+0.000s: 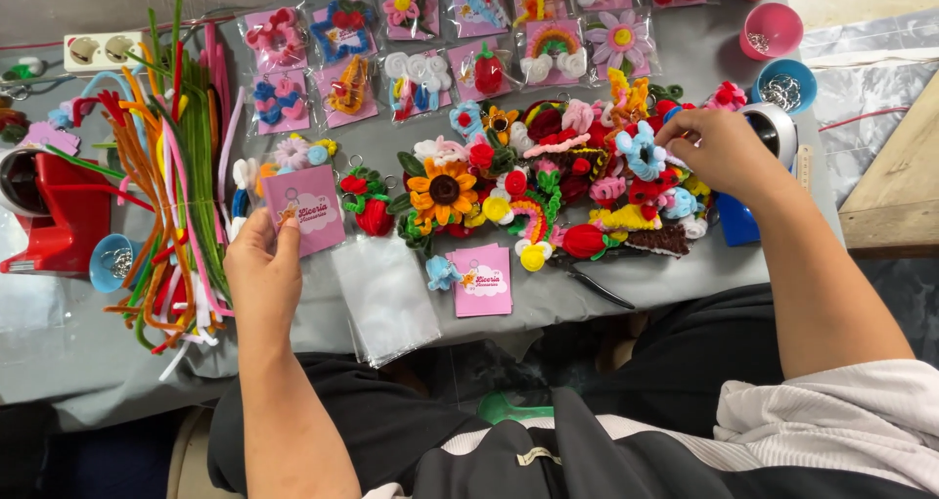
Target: The person picks up a felt flower and a backing card, aligns them, and inserts them into a plastic bag before sealing it. Using shears, the person trims the edges of a felt craft and repeats the packaging process for other felt items.
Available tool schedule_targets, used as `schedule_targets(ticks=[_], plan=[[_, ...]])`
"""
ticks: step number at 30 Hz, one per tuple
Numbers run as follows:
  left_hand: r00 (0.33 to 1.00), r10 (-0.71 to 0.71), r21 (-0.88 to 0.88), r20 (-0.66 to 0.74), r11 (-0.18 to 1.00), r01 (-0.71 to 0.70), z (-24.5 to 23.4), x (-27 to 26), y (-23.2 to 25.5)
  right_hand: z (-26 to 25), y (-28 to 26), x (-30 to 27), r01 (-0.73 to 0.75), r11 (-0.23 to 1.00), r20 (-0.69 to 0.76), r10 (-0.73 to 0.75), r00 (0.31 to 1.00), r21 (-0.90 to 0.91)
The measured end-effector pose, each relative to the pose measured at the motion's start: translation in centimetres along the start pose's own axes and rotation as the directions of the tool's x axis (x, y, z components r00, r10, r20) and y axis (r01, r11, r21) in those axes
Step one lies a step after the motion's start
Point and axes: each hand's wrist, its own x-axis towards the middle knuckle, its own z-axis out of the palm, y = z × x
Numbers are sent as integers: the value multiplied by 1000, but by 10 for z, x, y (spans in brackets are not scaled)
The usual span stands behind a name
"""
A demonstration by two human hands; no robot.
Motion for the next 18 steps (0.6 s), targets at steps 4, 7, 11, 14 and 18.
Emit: schedule_targets(ticks=[4, 7, 11, 14, 18], plan=[[1000, 23, 4, 4, 1000, -23, 0, 0, -1, -2, 6, 2, -22, 999, -7, 22, 1000, -27], [1000, 20, -22, 4, 1000, -20, -1, -1, 1, -3, 18, 8, -82, 996, -114, 79, 990, -22], [1000, -4, -35, 12, 999, 5, 0, -2, 4, -3, 8, 10, -70, 996, -96, 76, 993, 61], [999, 38, -21, -30, 999, -39, 2, -4, 0, 3, -4, 0, 60, 993, -104, -49, 993, 104], [994, 85, 3, -65, 996, -85, 4, -5, 1, 13, -1, 4, 185, 981, -36, -183, 982, 59]])
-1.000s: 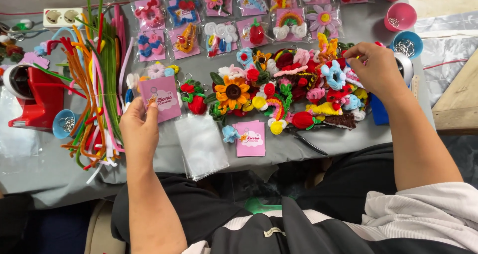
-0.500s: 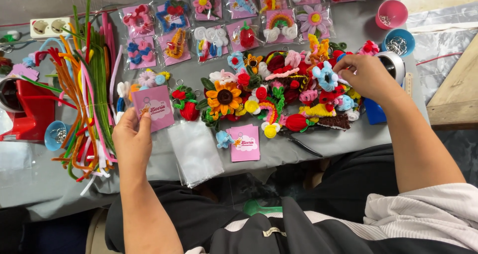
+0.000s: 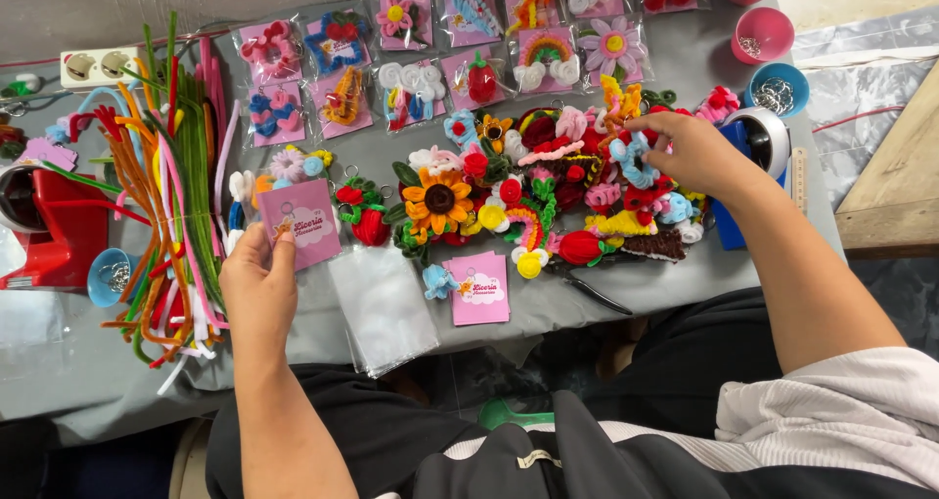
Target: The person picks up a felt flower and a backing card, aligns them, and inserts them into a plastic bag before sealing it. Using shears, the person trims the edges of a felt craft and repeats the packaging process for other felt items.
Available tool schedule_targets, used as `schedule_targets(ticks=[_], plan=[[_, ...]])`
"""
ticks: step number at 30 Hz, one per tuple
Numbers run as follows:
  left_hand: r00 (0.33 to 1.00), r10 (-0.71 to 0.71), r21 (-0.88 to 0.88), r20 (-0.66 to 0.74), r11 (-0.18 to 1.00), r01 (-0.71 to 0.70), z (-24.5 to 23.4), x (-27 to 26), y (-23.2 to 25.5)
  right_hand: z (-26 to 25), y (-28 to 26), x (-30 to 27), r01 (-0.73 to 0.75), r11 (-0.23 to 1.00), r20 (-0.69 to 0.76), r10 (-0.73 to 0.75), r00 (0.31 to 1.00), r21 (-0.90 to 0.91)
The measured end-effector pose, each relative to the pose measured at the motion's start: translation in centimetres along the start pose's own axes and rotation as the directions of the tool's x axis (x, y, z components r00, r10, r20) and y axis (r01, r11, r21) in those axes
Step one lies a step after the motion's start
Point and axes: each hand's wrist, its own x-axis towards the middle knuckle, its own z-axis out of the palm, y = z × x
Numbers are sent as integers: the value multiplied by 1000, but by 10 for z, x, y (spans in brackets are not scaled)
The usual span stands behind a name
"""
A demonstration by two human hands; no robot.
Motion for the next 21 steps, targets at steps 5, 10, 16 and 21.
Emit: schedule_targets(ticks=[5, 10, 16, 21], plan=[[1000, 24, -16, 2, 1000, -24, 3, 0, 0, 5, 17, 9, 67, 983, 18, -65, 998, -168], [999, 33, -23, 1, 999, -33, 3, -2, 2, 7, 26, 8, 137, 962, -10, -143, 990, -235], [999, 46, -47, 15, 998, -46, 1, -1, -6, 4, 5, -4, 111, 991, -11, -110, 994, 77], [995, 13, -320, 102, 947, 20, 8, -8, 10, 12, -12, -7, -113, 913, 130, 67, 989, 391]])
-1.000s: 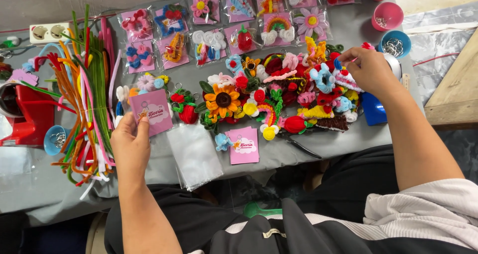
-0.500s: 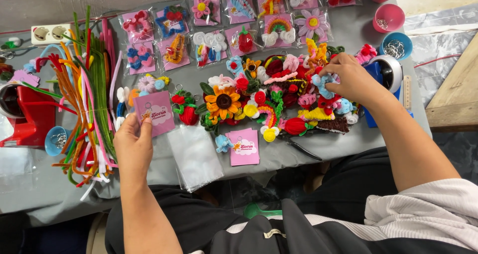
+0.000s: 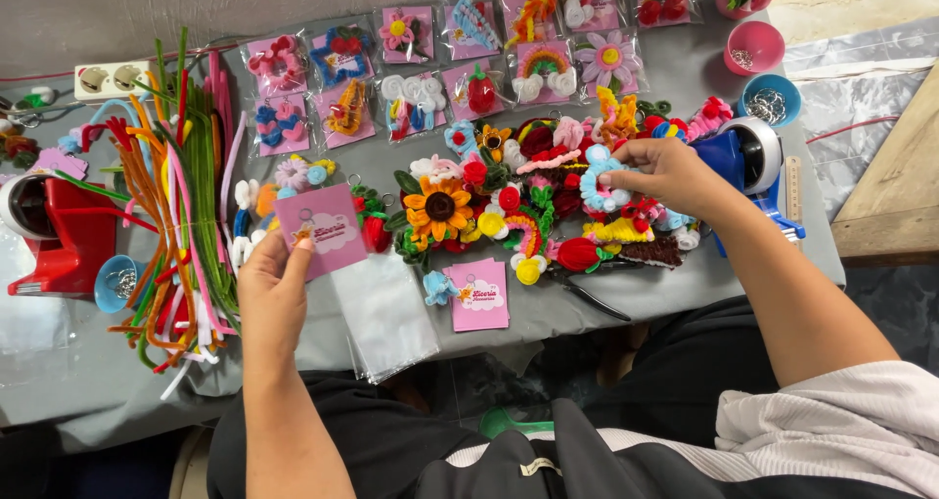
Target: The person picks up a felt flower and a backing card, aligns them, and inserts them into a plastic bag before sealing it. Using shears, the person trims the edges of a felt craft and repeats the packaging process for other felt items.
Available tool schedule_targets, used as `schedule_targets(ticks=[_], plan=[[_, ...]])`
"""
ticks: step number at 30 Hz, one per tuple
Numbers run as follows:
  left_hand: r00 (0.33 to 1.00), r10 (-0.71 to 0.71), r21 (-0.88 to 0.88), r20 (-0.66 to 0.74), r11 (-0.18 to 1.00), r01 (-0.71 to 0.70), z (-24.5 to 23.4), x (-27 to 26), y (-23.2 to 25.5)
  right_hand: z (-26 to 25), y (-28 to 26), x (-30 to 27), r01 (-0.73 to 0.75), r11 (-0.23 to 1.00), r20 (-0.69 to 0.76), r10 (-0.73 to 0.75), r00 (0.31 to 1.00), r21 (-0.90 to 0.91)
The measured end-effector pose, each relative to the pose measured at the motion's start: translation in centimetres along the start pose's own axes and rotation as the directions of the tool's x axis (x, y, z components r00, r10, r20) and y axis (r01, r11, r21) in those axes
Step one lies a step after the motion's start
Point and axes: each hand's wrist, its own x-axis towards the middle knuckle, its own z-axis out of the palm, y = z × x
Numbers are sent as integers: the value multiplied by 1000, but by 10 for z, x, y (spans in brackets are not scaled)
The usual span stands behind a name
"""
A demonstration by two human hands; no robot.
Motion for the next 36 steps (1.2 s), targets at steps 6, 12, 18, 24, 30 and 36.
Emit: schedule_targets(ticks=[6, 12, 18, 24, 30, 36], plan=[[995, -8, -227, 103, 974, 31, 21, 7, -42, 16, -5, 4, -65, 956, 85, 42, 995, 287], [990, 43, -204, 135, 979, -15, 49, -7, -29, 26, -20, -2, 0, 978, 87, -18, 996, 209], [967, 153, -168, 203, 978, -119, 81, -13, -43, 46, -13, -2, 95, 952, 69, -120, 990, 291], [926, 211, -95, 312, 977, -190, 109, -33, -42, 63, -33, -23, 116, 945, 154, -169, 974, 305], [913, 78, -200, 401, 980, 4, 134, -46, -60, 90, -33, -31, 76, 920, 267, -190, 945, 384], [889, 19, -138, 458, 989, 50, 139, -46, -77, 99, -21, -28, 70, 900, 275, -205, 939, 431]])
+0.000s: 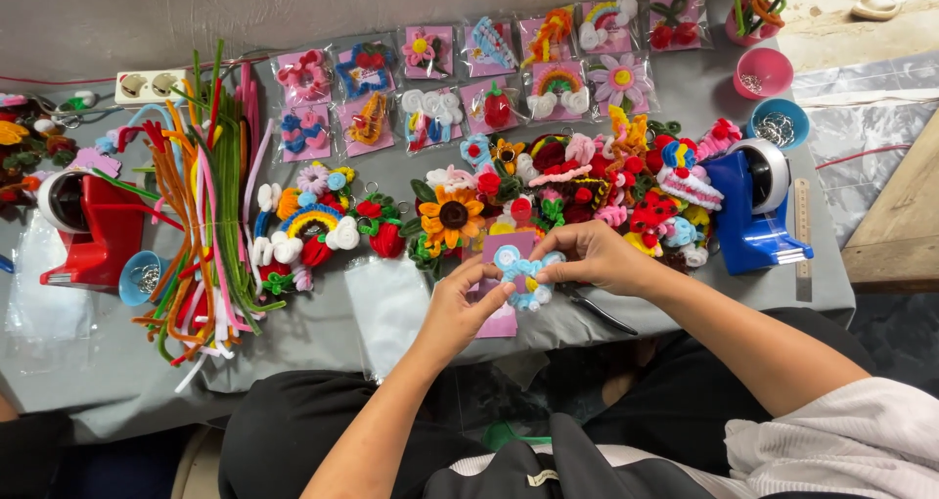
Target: The person picks up a felt flower and a backing card, aligns them, and inserts them into a plastic bag before sealing it. Using shears, the person trims the edges of a felt craft and repeats the packaging process for other felt items.
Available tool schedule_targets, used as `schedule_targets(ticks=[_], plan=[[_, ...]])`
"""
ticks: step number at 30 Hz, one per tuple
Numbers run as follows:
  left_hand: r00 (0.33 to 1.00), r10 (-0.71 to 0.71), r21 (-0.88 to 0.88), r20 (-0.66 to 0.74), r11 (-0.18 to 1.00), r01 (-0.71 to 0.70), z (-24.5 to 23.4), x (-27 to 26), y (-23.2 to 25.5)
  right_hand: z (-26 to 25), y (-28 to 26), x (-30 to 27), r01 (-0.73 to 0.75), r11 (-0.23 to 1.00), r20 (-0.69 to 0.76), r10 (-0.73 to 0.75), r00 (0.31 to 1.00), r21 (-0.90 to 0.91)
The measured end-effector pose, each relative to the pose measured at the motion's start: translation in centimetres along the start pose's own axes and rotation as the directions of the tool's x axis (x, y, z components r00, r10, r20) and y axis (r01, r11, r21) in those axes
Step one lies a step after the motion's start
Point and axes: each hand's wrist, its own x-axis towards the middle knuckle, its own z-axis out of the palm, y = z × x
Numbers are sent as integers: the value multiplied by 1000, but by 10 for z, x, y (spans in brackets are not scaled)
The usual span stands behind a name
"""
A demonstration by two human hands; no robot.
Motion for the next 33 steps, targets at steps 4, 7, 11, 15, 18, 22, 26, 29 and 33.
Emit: schedule_targets(ticks=[4, 7, 11, 15, 18, 22, 26, 29, 33], plan=[[999, -36, 30, 17, 999, 35, 3, -6, 31, 0, 4, 1, 12, 1000, 2, -11, 1000, -5], [1000, -19, -11, 15, 1000, 19, 4, -7, 35, -2, 7, 1, -30, 999, 14, 30, 999, -41], [1000, 4, -7, -6, 1000, -4, 2, -5, 30, -2, 4, 3, -54, 995, 27, 56, 998, -81], [999, 31, 42, -10, 999, -31, 0, -6, 31, -10, 16, 4, -61, 996, -14, 60, 998, -69], [996, 87, 96, -13, 992, -85, 0, -7, 39, -11, 20, 4, -42, 997, -39, 39, 998, -65], [996, 93, 119, -7, 989, -92, 1, -8, 32, -4, 17, 3, -40, 998, -64, 36, 997, -50], [997, 79, 72, 7, 994, -80, 4, -11, 50, 4, 16, 2, -5, 1000, -91, 3, 996, -12], [997, 80, 112, 7, 990, -81, 4, -12, 54, 9, 10, 0, -4, 1000, -97, 2, 995, -14], [996, 85, 178, -2, 980, -83, 2, -14, 49, 12, 12, -1, -9, 1000, -98, 8, 995, -15]])
